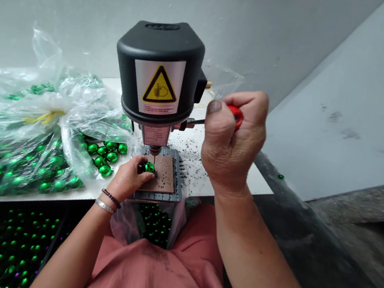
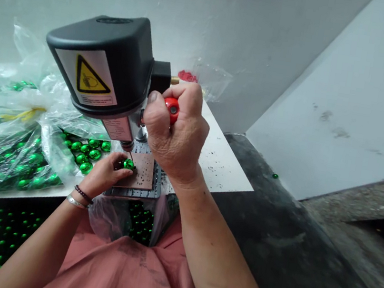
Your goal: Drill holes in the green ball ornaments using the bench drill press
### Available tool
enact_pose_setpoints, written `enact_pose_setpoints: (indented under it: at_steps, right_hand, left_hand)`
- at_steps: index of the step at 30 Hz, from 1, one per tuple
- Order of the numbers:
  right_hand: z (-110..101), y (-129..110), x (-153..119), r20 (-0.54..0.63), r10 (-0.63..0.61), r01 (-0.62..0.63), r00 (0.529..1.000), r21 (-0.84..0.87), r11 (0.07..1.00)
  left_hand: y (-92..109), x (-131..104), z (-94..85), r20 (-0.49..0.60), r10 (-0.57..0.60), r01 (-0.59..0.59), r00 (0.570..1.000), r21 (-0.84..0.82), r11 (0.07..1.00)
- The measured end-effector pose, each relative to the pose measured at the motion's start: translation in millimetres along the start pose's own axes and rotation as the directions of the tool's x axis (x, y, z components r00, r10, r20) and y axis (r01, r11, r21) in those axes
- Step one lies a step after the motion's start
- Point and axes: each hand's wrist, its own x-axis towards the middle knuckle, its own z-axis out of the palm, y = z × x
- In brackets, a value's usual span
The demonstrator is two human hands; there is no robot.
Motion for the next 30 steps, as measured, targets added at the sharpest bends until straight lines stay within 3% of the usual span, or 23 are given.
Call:
enact_pose_setpoints:
  at_steps: [8, 12, 22, 30]
  right_hand:
    - [-0.9, -0.7, -1.0, -0.001, 0.028, -0.028, 1.000, -0.021, 0.999]
    - [-1.5, -0.2, -2.6, 0.002, 0.021, -0.021, 1.000, -0.010, 1.000]
    - [-11.8, 9.6, -30.1, 0.001, -0.123, 0.122, 0.992, -0.121, 0.985]
    - [-14.0, 16.6, -51.0, 0.008, -0.131, 0.131, 0.991, -0.141, 0.981]
  left_hand:
    - [1.3, 13.5, 5.8, -0.011, 0.113, -0.113, 0.994, -0.041, 0.993]
    - [3.5, 17.3, 6.7, 0.042, 0.145, -0.143, 0.989, -0.045, 0.989]
    - [1.0, 16.2, 9.7, 0.074, 0.154, -0.160, 0.985, 0.073, 0.984]
    - [2.8, 14.1, 10.1, 0.029, 0.154, -0.154, 0.988, -0.030, 0.988]
